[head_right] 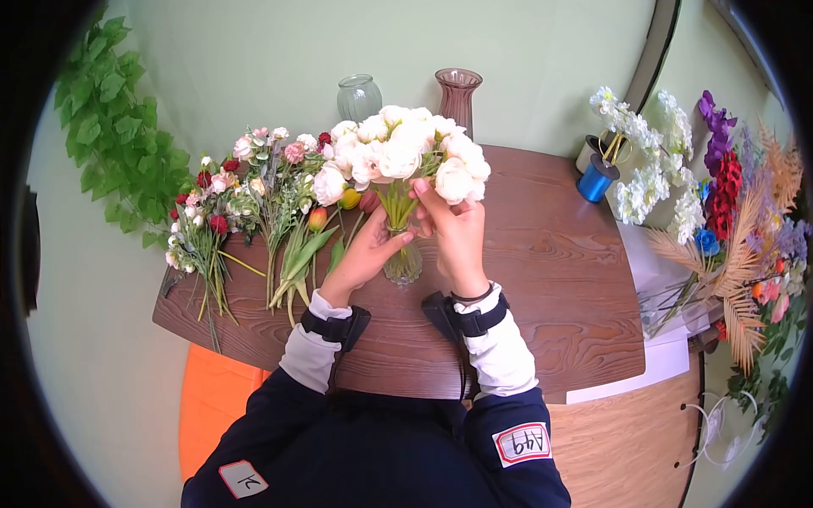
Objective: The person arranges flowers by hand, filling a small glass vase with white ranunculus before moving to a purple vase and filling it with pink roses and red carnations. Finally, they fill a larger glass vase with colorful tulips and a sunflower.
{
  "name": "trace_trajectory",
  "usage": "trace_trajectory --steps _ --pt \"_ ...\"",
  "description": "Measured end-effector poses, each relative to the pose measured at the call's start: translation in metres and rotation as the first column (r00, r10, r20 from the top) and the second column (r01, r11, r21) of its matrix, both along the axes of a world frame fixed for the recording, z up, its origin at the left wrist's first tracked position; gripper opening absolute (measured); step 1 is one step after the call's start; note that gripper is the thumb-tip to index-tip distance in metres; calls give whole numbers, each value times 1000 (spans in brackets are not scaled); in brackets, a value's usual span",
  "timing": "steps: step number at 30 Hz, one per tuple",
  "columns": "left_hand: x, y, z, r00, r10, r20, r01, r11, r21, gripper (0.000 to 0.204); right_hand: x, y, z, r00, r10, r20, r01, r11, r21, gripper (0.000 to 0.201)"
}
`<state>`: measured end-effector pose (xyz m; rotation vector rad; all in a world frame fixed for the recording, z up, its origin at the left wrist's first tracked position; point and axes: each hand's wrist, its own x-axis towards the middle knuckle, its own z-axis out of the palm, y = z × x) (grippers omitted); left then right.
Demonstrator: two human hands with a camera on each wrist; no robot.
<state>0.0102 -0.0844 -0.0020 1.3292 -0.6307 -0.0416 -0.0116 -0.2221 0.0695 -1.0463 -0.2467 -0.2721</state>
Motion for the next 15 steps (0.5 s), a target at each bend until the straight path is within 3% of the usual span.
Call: trace_trajectory --steps 4,6,10,12,15 --pt "2 0 -2 1000 12 22 -12 1000 5 46 0 3 -7 997 -43 64 50 994 -101 13" --pt "1 0 -2 1000 4 -7 -4 1000 -7 45 3 4 -12 975 -158 154 186 965 -188 13" --pt "3 1 -6 1000 15 21 -15 1000 1 46 7 5 -13 974 -150 170 172 977 -127 11" --pt "3 2 -6 1000 6 3 -6 1000 14 49 5 6 -8 986 -116 123 113 993 32 9" --pt "2 2 -5 1000 10 2 -10 1000 20 51 3 7 -6 975 -208 77 211 977 -19 10"
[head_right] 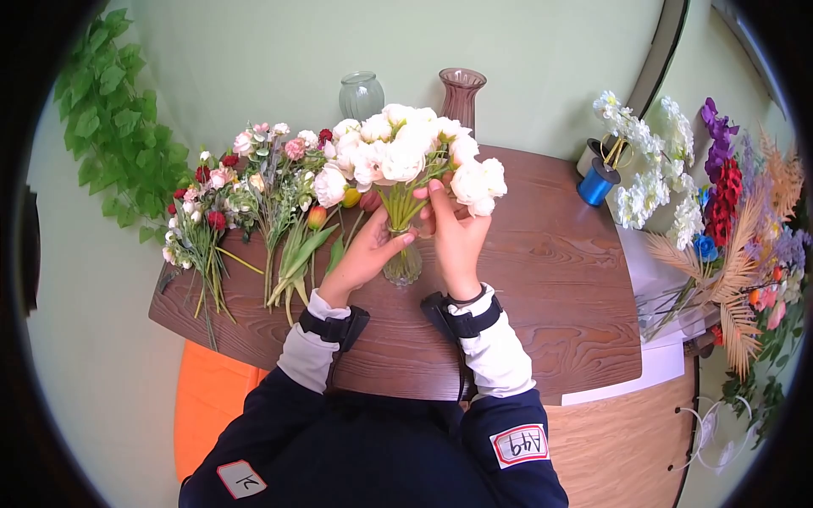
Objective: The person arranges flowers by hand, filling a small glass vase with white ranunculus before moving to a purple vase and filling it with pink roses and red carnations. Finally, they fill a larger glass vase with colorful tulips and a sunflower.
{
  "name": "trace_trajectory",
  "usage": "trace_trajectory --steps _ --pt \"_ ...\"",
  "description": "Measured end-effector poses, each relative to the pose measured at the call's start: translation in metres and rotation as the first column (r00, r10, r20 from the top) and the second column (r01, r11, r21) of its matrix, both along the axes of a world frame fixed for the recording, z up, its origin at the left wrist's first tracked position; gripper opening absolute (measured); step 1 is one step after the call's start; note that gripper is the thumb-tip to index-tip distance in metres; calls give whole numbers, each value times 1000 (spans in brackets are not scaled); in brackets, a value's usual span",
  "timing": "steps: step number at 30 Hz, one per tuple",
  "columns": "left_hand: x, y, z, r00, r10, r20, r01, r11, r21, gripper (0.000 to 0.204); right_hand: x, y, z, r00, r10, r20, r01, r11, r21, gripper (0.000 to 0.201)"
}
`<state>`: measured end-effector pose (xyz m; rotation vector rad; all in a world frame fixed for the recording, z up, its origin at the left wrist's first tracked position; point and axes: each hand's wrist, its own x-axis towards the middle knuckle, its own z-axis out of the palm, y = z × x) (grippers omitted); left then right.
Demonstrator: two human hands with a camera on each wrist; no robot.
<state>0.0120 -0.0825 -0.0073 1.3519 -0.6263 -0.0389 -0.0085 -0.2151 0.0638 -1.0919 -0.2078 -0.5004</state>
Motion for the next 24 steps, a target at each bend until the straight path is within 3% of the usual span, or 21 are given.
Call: trace_trajectory --steps 10,12,16,18,24 --pt "0 2 0 1000 -20 -24 20 1000 15 51 12 -6 -15 998 -69 -8 69 996 -62 18" --pt "0 3 1 999 -13 -30 14 999 38 53 9 -3 -12 992 -113 56 116 991 -63 21" --pt "0 1 2 1000 -6 3 6 1000 6 54 4 -5 -11 997 -61 56 67 992 -104 25" --pt "-1 1 2 1000 -8 -11 8 1000 -7 55 4 -4 -11 975 -127 184 155 977 -145 32" --pt "-1 2 2 1000 -8 -9 8 1000 14 57 6 -6 -6 914 -231 332 318 919 -235 30"
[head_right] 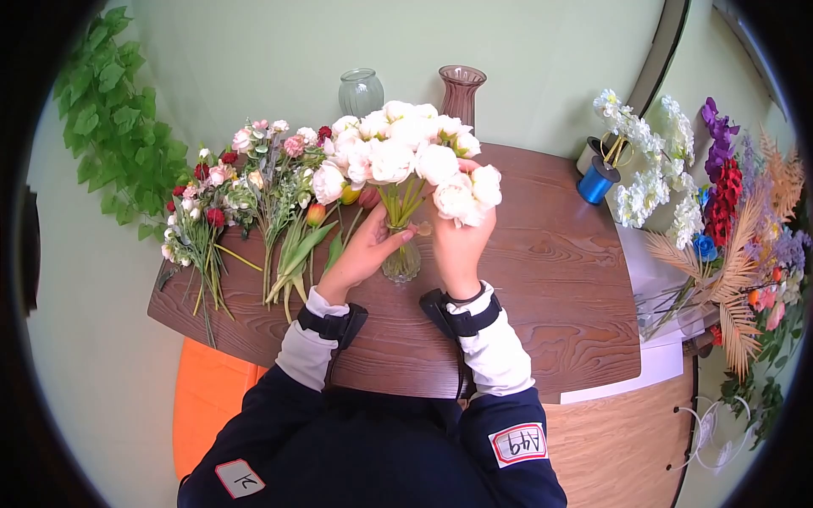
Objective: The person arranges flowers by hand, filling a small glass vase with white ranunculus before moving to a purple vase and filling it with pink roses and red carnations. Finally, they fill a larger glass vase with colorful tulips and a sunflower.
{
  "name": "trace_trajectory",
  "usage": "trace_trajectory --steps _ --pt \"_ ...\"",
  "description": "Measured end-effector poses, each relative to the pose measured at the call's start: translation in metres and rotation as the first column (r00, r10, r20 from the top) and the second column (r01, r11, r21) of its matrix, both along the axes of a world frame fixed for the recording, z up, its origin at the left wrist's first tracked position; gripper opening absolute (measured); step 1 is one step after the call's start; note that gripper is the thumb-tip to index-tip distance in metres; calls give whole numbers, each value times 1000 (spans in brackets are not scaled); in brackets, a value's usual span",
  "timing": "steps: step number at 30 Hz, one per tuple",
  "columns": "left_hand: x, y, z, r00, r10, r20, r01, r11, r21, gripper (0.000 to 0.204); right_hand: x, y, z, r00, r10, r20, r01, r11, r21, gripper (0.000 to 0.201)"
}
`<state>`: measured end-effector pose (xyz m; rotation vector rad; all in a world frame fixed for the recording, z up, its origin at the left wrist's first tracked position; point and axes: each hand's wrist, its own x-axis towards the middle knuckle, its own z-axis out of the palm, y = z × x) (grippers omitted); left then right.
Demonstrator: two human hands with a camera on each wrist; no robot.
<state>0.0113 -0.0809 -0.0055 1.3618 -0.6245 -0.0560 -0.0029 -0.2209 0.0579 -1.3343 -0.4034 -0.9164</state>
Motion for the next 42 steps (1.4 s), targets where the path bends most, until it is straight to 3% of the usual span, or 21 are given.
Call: trace_trajectory --steps 6,10,12,19,21,22,24,28,30,34,36,40,42 --pt "1 1 -3 1000 7 -6 -7 1000 23 57 -5 4 5 988 114 -100 -86 965 249 34" --pt "1 0 -3 1000 14 11 -14 1000 6 57 -1 1 -1 987 157 -12 -147 943 297 36" --pt "1 1 -2 1000 4 4 -4 1000 22 57 -3 0 -2 943 332 -17 -307 890 338 38" --pt "-1 1 -1 1000 11 -8 -10 1000 17 56 5 -6 -7 917 387 -99 -329 871 364 36" --pt "1 1 -2 1000 12 6 -12 1000 27 57 4 -9 -2 840 541 -31 -479 768 424 36" --pt "1 1 -3 1000 10 4 -10 1000 29 57 2 -10 -3 841 540 -32 -477 769 426 36" --pt "1 0 -3 999 35 25 -36 999 36 57 1 -12 -3 737 675 29 -612 648 454 38" --pt "0 -1 -2 996 54 69 -56 998 33 58 0 -11 1 734 676 66 -642 658 394 41" --pt "0 0 -1 998 54 38 -56 997 58 58 2 -12 3 799 602 2 -565 749 346 43" --pt "-1 1 1 998 52 38 -56 993 103 57 0 -11 9 798 601 -39 -534 736 416 46" --pt "-2 2 3 999 47 13 -48 993 112 57 2 -10 10 852 521 -54 -452 783 427 46" --pt "-2 2 4 997 58 47 -63 992 112 57 -1 -16 10 828 555 -86 -467 765 443 42" --pt "-4 4 6 998 68 5 -68 983 168 57 -2 -21 10 717 695 -45 -601 651 464 38"
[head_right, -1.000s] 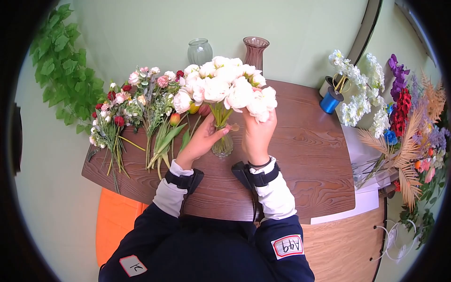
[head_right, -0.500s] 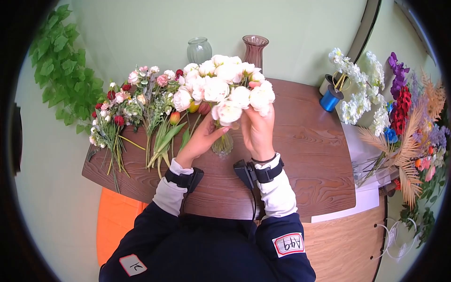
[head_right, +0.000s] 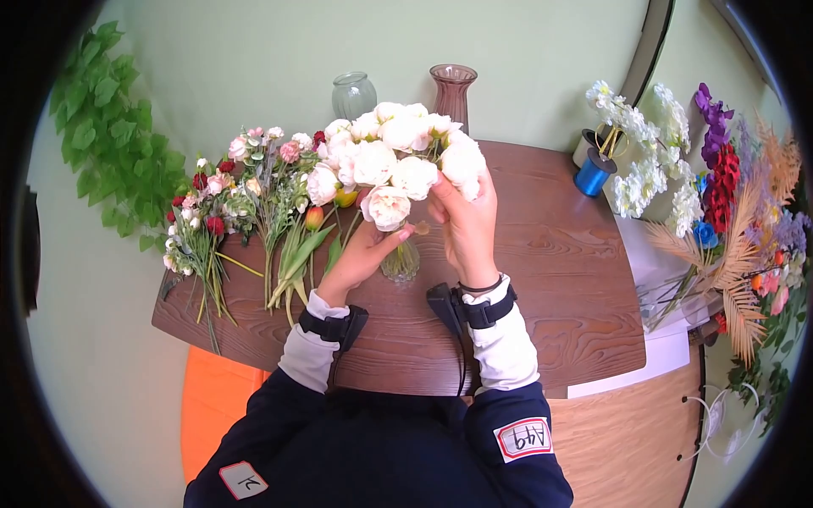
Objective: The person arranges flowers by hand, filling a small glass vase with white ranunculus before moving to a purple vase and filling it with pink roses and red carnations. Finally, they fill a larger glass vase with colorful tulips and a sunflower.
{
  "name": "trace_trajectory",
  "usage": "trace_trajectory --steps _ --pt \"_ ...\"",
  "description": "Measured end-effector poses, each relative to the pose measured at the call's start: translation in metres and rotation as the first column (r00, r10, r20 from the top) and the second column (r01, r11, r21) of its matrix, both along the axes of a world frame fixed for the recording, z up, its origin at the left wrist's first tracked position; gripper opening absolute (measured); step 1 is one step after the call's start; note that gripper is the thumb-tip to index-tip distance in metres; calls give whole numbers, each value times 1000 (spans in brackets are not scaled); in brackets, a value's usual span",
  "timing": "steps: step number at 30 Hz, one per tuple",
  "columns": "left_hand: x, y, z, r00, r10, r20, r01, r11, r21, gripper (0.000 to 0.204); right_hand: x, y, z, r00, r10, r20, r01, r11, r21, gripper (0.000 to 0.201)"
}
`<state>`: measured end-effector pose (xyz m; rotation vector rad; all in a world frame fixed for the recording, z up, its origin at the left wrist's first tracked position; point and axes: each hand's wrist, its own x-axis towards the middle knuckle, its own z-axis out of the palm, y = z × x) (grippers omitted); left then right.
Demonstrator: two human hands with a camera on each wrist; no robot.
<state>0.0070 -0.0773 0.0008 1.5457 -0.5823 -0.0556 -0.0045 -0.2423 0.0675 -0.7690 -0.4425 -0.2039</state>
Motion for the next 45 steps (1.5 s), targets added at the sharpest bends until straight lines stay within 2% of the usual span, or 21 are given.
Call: trace_trajectory --steps 4,6,10,13,15,22,24,28,30,31,33,34,36,40,43,45 --pt "0 -2 -1 1000 -17 -9 17 999 -46 57 -3 4 6 998 -58 -28 58 998 -17 37" --pt "0 -3 -1 1000 6 1 -6 1000 -23 56 -4 9 7 981 -191 -13 191 981 -17 37" --pt "1 -3 -1 999 -30 27 32 995 -95 55 2 13 0 976 -212 -46 213 977 12 38" --pt "2 -3 -3 999 -53 -1 53 996 -78 60 3 12 -3 981 -190 -26 190 981 -33 35" --pt "1 -6 -4 995 18 93 -7 993 -119 52 -1 13 0 978 -193 -85 184 978 -96 27" --pt "0 -3 -2 999 -22 39 27 992 -123 52 6 11 -11 959 -275 -69 253 940 -228 20" --pt "2 -1 -1 997 -74 -10 73 995 -67 58 8 10 -13 945 -326 -34 301 903 -305 21" --pt "2 -1 -4 998 -56 10 56 997 -60 59 3 19 -11 936 -353 -12 334 896 -294 23" --pt "1 -2 -3 999 -43 17 44 995 -88 53 3 20 -15 930 -353 103 368 893 -260 21" --pt "1 -1 -1 999 -43 18 44 995 -87 53 4 20 -17 930 -353 105 368 893 -259 21" --pt "0 3 4 997 -70 -42 68 997 -42 45 4 19 -20 889 -438 135 452 786 -423 18" --pt "1 5 5 997 -70 -40 68 997 -42 45 4 19 -20 888 -438 137 453 785 -422 18" --pt "2 8 9 994 -98 -55 100 994 37 50 5 19 -20 844 -504 185 525 704 -478 14" --pt "3 7 12 993 -96 -74 101 993 68 47 9 17 -21 843 -517 147 520 715 -467 13" --pt "4 5 10 990 -132 -42 132 991 -11 44 9 17 -20 844 -519 135 522 735 -432 11" --pt "4 6 10 990 -123 -69 124 992 5 47 0 20 -14 918 -394 46 382 848 -367 11"
